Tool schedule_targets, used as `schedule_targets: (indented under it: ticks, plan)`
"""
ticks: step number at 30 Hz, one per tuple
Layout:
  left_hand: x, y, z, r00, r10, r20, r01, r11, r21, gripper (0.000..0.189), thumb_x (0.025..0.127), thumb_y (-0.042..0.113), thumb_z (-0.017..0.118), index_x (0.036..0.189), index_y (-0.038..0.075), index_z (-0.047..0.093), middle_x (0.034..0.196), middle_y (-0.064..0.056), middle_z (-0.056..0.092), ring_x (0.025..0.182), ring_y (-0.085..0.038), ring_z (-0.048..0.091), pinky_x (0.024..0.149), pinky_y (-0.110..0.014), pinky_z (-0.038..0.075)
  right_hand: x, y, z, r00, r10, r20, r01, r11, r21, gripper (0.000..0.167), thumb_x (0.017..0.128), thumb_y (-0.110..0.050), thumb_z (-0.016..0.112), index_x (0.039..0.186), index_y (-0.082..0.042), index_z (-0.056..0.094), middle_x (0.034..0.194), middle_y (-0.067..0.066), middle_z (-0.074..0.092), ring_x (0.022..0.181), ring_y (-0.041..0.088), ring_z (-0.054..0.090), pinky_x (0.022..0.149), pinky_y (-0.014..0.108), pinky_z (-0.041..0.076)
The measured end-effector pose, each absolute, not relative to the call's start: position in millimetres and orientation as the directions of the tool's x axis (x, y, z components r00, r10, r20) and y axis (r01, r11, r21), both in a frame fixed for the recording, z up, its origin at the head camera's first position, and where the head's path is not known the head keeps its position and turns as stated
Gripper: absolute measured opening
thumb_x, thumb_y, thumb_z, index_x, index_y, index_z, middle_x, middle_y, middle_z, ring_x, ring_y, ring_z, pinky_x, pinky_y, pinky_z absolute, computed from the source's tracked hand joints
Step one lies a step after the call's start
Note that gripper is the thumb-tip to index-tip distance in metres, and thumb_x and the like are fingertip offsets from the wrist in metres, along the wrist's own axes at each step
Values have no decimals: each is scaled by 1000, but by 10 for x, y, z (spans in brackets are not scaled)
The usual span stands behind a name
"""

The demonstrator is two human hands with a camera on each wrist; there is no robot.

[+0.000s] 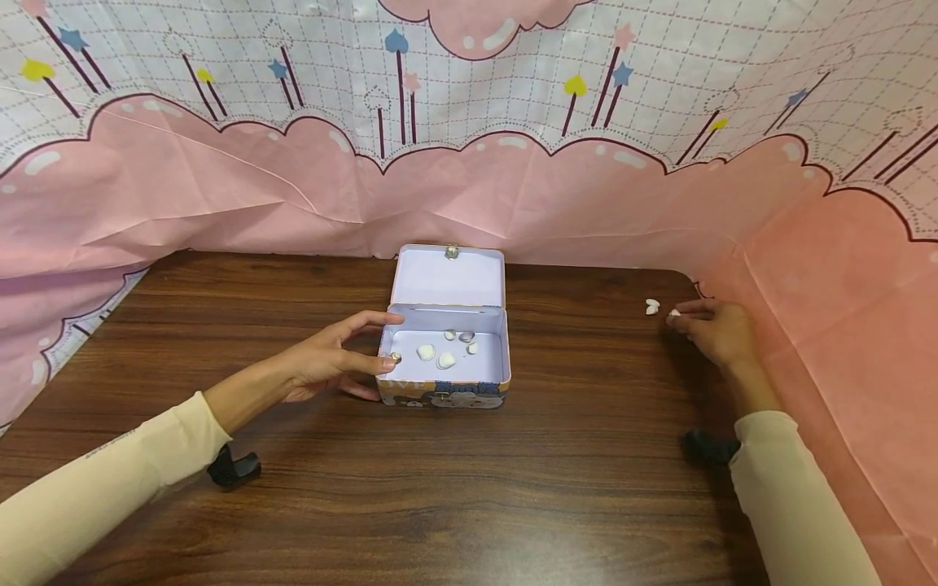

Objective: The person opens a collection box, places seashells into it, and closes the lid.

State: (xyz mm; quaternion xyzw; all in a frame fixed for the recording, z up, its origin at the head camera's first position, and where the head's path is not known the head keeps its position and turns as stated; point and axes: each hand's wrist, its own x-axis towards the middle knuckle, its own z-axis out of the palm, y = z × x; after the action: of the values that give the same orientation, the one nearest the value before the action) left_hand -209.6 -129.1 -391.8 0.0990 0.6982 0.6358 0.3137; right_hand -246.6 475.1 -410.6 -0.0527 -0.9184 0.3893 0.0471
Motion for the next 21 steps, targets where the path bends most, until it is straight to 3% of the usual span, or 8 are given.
schedule_targets:
  ticks: [5, 10, 16, 17, 21]
  plan:
    - [-2087, -1297, -3914, -786, 535, -311, -260, 171, 950, 80, 104, 10, 82, 172, 26, 43, 182, -19, 16, 140, -49, 61, 101, -62, 70, -2453, 4614, -4067, -986, 111, 127, -6, 732, -681, 46, 106, -19, 79, 132, 19, 72, 72, -47, 62, 69, -18, 64, 59, 11, 55]
    - [-2091, -1290, -3917, -787, 534, -310, -261, 167, 951, 80, 104, 10, 83, 172, 26, 43, 183, -20, 15, 139, -48, 62, 101, -62, 70, -2415, 4474, -3994, -981, 94, 171, -37, 772, -634, 43, 105, -24, 82, 128, 13, 78, 95, -13, 84, 76, -24, 58, 62, 9, 53]
    - [-2101, -1276, -3929, -785, 535, -313, -267, 164, 950, 82, 103, 9, 83, 172, 25, 42, 184, -20, 14, 137, -44, 64, 101, -62, 70, -2351, 4267, -3909, -978, 81, 193, -62, 769, -636, 40, 103, -26, 84, 127, 6, 81, 92, -29, 77, 79, -26, 58, 67, 5, 52]
    - [-2100, -1277, -3929, -785, 534, -313, -267, 164, 950, 82, 103, 9, 83, 172, 25, 43, 184, -20, 14, 137, -44, 64, 102, -62, 70, -2341, 4230, -3899, -978, 75, 196, -70, 766, -639, 40, 103, -25, 85, 127, 6, 81, 93, -24, 81, 79, -27, 59, 67, 4, 52]
    - [-2092, -1289, -3922, -787, 533, -312, -267, 164, 950, 80, 104, 9, 83, 172, 25, 44, 184, -20, 13, 139, -46, 62, 102, -63, 69, -2306, 4071, -3847, -979, 44, 201, -101, 749, -655, 39, 104, -22, 85, 128, 7, 80, 113, 16, 87, 81, -26, 62, 68, 4, 53]
